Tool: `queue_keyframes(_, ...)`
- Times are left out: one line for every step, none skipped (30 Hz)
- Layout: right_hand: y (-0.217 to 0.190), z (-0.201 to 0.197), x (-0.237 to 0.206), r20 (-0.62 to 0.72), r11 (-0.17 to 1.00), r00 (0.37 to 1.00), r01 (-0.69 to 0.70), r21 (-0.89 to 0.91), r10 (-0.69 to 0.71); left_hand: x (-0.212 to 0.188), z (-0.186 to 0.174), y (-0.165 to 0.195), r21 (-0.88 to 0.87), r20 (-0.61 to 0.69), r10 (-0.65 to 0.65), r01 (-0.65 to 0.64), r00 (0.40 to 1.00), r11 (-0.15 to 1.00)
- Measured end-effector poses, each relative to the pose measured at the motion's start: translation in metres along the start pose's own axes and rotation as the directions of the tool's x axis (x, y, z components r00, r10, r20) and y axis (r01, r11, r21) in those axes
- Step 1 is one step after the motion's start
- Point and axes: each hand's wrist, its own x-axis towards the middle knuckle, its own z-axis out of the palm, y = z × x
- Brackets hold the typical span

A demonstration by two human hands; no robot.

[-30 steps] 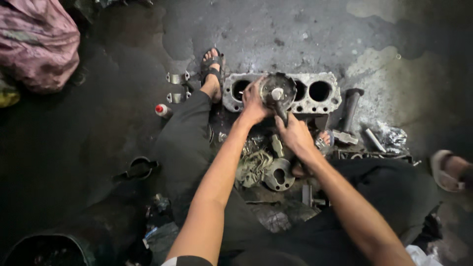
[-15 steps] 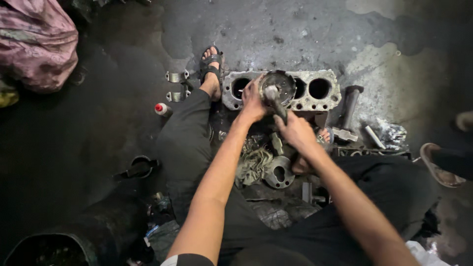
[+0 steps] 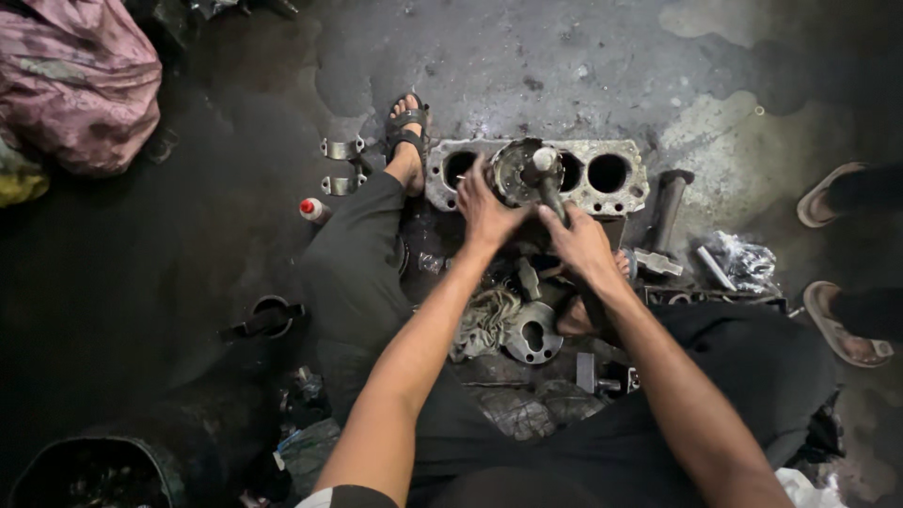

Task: The person sits on the floor and works on an engine block, using a hammer and metal rod to tap and adjust a circular gear-like component. They wipe the component with a cloth and repeatedly strike it to seat it into the block.

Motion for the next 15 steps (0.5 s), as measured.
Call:
queue_keyframes(-0.001, 0.001, -0.002, -0.039, 0.998, 0.997, 0.068, 0.018, -0.067, 0.013, -0.003, -0.007, -0.003, -0.007, 0.152, -0.152, 0.988, 0.988)
queue_keyframes(-0.003, 0.001, -0.005, -0.079, 0.99, 0.988, 0.136, 0.026, -0.133, 0.022, -0.002, -0.011, -0.011, -0.018, 0.298, -0.298, 0.955, 0.955)
queue_keyframes(-0.005, 0.001, -0.007, -0.067, 0.991, 0.989, 0.133, -0.005, -0.133, 0.028, 0.001, -0.012, -0.038, -0.026, 0.343, -0.344, 0.939, 0.938)
queue_keyframes(-0.007, 0.0, -0.009, -0.052, 0.991, 0.99, 0.13, -0.037, -0.131, 0.031, 0.004, -0.013, -0.064, -0.036, 0.385, -0.386, 0.922, 0.92)
queue_keyframes(-0.01, -0.001, -0.01, -0.034, 0.99, 0.991, 0.125, -0.067, -0.128, 0.032, 0.005, -0.014, -0.087, -0.044, 0.423, -0.426, 0.905, 0.901)
queue_keyframes(-0.012, -0.003, -0.011, 0.001, 0.996, 0.998, 0.06, -0.072, -0.06, 0.03, 0.008, -0.014, -0.144, -0.048, 0.382, -0.384, 0.923, 0.912)
queue_keyframes(-0.015, -0.004, -0.011, 0.036, 0.997, 0.999, -0.002, -0.079, 0.005, 0.026, 0.01, -0.013, -0.198, -0.051, 0.339, -0.342, 0.939, 0.918)
queue_keyframes(-0.017, -0.005, -0.011, 0.071, 0.994, 0.995, -0.062, -0.086, 0.068, 0.023, 0.012, -0.014, -0.25, -0.053, 0.298, -0.301, 0.953, 0.92)
queue_keyframes(-0.019, -0.005, -0.011, 0.086, 0.989, 0.993, -0.076, -0.125, 0.087, 0.021, 0.012, -0.013, -0.246, -0.021, 0.262, -0.259, 0.965, 0.934)
queue_keyframes(-0.019, -0.004, -0.01, 0.098, 0.983, 0.99, -0.088, -0.162, 0.104, 0.02, 0.012, -0.013, -0.24, 0.009, 0.229, -0.22, 0.973, 0.945)
queue_keyframes(-0.019, -0.003, -0.009, 0.11, 0.974, 0.986, -0.101, -0.202, 0.125, 0.018, 0.012, -0.013, -0.235, 0.041, 0.193, -0.179, 0.98, 0.955)
queue_keyframes(-0.018, -0.001, -0.008, 0.102, 0.966, 0.989, -0.083, -0.245, 0.11, 0.017, 0.012, -0.012, -0.238, 0.014, 0.233, -0.223, 0.972, 0.945)
queue_keyframes(-0.016, 0.001, -0.007, 0.095, 0.955, 0.991, -0.061, -0.289, 0.093, 0.018, 0.011, -0.013, -0.239, -0.016, 0.271, -0.267, 0.962, 0.934)
queue_keyframes(-0.014, 0.003, -0.006, 0.091, 0.942, 0.993, -0.042, -0.332, 0.076, 0.018, 0.01, -0.013, -0.238, -0.045, 0.307, -0.309, 0.95, 0.921)
queue_keyframes(-0.011, 0.006, -0.005, 0.099, 0.941, 0.99, -0.059, -0.333, 0.097, 0.019, 0.009, -0.014, -0.225, -0.036, 0.325, -0.324, 0.945, 0.919)
